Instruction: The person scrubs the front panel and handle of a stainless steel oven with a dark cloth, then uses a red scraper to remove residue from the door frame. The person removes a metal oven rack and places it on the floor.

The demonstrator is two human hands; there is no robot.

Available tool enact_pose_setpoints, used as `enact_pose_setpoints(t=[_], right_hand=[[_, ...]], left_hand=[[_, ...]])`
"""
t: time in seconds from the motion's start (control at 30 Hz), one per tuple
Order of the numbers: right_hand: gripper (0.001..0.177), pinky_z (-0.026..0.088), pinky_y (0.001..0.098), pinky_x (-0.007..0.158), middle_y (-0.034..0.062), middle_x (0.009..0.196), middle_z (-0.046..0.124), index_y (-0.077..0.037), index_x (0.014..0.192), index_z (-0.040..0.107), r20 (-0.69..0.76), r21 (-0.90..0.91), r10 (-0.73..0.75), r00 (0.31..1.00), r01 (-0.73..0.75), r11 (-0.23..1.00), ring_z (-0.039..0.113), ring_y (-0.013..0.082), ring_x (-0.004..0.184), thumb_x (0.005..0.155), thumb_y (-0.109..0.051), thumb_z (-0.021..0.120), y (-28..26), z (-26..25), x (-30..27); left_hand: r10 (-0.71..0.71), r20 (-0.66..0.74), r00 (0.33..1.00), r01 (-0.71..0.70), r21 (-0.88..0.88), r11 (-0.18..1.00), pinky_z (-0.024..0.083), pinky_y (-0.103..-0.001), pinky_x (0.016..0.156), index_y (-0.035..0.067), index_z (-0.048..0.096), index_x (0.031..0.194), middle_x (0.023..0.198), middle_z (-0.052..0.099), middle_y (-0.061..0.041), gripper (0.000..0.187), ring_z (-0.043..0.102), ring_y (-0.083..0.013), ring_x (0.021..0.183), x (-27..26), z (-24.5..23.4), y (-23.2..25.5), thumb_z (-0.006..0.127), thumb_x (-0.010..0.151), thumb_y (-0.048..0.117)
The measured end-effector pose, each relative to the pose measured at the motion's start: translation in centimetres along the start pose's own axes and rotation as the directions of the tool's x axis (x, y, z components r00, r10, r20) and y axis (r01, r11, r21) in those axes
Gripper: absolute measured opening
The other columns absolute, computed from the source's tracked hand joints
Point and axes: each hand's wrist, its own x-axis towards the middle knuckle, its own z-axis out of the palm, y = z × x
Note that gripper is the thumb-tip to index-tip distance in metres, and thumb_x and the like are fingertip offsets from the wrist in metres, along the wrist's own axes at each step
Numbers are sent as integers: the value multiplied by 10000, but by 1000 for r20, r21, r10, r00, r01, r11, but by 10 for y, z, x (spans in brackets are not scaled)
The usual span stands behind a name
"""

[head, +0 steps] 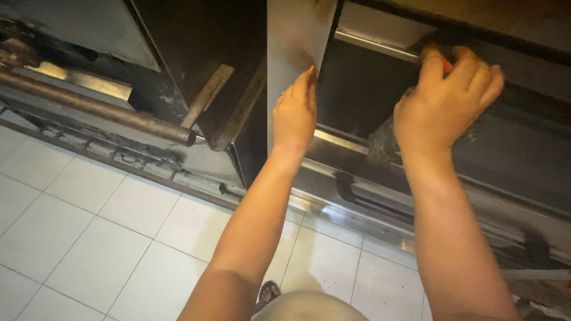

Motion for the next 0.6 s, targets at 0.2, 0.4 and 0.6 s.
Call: enact_pose_setpoints(t=[0.2, 0.4, 0.6], right_hand=[[482, 346, 525, 1150, 181, 1285, 543, -64, 1255, 656, 16, 60, 31, 999, -32, 998, 497, 330, 1235, 808, 105, 597, 0, -1, -12], [509, 340, 498, 1161, 143, 1314, 557, -87, 1322, 702, -43, -40, 49, 998, -51, 998, 490, 298, 1294, 867, 120, 606, -13, -9, -33], [473, 345, 503, 1142, 179, 1343, 565, -79, 1252, 719, -88, -45, 31, 996, -35, 998, 487, 317, 1309, 832, 107, 605, -25, -23, -50]], left_hand=[[43, -68, 997, -38, 65, 997, 579, -374, 868, 114, 676, 1240, 1074, 743, -63, 230, 730, -263, 976, -14, 4, -7, 678, 1010, 127], [42, -41, 998, -43, -6, 999, 573, -373, 864, 101, 666, 1260, 1112, 746, -64, 259, 727, -254, 980, -24, 1, -12, 654, 1001, 96], [-7, 34, 999, 8, -21, 1000, 582, -394, 833, 97, 672, 1233, 1070, 747, -82, 238, 729, -287, 946, -23, 2, -10, 650, 996, 81]])
